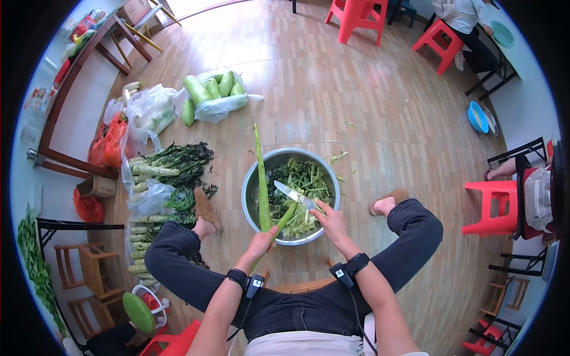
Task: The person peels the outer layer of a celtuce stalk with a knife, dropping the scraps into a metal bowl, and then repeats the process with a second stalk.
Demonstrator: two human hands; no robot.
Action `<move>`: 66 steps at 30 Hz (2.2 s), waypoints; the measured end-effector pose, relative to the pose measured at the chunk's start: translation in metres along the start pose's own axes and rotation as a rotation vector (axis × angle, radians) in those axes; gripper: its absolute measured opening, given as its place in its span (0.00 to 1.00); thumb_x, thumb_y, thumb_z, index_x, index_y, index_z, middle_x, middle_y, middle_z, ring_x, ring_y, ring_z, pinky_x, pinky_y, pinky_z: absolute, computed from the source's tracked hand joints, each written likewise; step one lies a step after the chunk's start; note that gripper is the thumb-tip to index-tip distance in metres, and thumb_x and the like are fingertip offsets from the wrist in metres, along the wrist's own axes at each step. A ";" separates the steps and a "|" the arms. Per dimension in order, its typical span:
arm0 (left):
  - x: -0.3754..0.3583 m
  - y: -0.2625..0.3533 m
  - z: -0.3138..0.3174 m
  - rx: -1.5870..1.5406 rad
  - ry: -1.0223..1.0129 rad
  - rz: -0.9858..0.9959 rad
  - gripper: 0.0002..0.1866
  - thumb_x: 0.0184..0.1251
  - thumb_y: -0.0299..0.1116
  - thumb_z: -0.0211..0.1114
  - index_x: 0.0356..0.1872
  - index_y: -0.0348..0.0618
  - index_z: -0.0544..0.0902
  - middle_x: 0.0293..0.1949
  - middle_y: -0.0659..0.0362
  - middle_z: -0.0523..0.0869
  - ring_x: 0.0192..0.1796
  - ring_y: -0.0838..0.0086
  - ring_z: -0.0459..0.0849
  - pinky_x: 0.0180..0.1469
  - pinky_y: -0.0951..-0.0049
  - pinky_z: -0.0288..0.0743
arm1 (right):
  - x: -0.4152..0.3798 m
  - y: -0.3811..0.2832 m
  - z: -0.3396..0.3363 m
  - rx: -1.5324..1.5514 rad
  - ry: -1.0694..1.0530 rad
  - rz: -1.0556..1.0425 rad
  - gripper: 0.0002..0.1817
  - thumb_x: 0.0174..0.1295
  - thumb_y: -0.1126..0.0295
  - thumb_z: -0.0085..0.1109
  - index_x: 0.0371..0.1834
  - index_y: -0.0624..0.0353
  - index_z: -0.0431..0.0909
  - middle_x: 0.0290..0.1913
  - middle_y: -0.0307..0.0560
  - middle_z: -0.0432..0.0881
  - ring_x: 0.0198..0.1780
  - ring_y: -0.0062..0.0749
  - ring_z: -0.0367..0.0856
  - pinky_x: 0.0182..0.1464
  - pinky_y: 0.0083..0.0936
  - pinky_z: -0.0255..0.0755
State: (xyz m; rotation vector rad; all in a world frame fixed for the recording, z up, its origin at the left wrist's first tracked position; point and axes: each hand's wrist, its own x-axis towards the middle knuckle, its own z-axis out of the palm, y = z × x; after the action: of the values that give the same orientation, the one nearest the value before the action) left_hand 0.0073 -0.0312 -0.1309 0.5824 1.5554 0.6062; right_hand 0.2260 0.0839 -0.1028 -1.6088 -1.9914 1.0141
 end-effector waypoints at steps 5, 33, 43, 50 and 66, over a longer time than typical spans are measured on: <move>0.003 -0.005 0.000 0.005 0.022 0.007 0.31 0.64 0.62 0.51 0.17 0.42 0.72 0.15 0.63 0.71 0.17 0.79 0.69 0.21 0.76 0.66 | 0.003 -0.002 -0.005 0.090 -0.085 0.078 0.24 0.57 0.51 0.60 0.53 0.52 0.77 0.29 0.58 0.81 0.33 0.47 0.83 0.35 0.32 0.73; 0.013 -0.025 -0.010 0.441 0.453 0.214 0.29 0.58 0.58 0.61 0.28 0.35 0.84 0.16 0.55 0.79 0.20 0.75 0.76 0.26 0.70 0.69 | 0.003 0.008 0.001 0.130 -0.127 0.006 0.27 0.56 0.50 0.60 0.53 0.58 0.76 0.31 0.60 0.82 0.34 0.51 0.82 0.37 0.36 0.74; 0.002 -0.007 -0.006 0.479 0.488 0.225 0.29 0.56 0.59 0.62 0.28 0.37 0.84 0.17 0.50 0.79 0.21 0.66 0.79 0.27 0.66 0.70 | -0.006 -0.008 -0.005 -0.078 -0.205 -0.125 0.27 0.56 0.45 0.56 0.54 0.51 0.75 0.23 0.57 0.80 0.29 0.52 0.81 0.32 0.42 0.74; 0.003 -0.008 -0.006 0.523 0.492 0.258 0.29 0.56 0.60 0.62 0.25 0.36 0.83 0.18 0.48 0.80 0.22 0.61 0.79 0.27 0.64 0.70 | -0.001 0.006 0.004 -0.132 -0.055 -0.033 0.27 0.56 0.45 0.56 0.53 0.50 0.76 0.21 0.56 0.79 0.26 0.52 0.80 0.30 0.42 0.73; 0.003 -0.009 -0.008 0.517 0.562 0.268 0.24 0.57 0.54 0.63 0.31 0.37 0.84 0.21 0.48 0.81 0.24 0.62 0.80 0.29 0.65 0.70 | 0.008 0.014 -0.006 0.050 -0.024 0.024 0.26 0.56 0.50 0.60 0.52 0.56 0.77 0.29 0.61 0.81 0.33 0.53 0.81 0.35 0.39 0.74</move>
State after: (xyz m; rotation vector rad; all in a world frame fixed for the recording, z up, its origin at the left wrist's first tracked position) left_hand -0.0009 -0.0360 -0.1391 1.0888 2.2110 0.5983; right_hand 0.2373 0.0947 -0.1098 -1.6047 -1.9508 1.0888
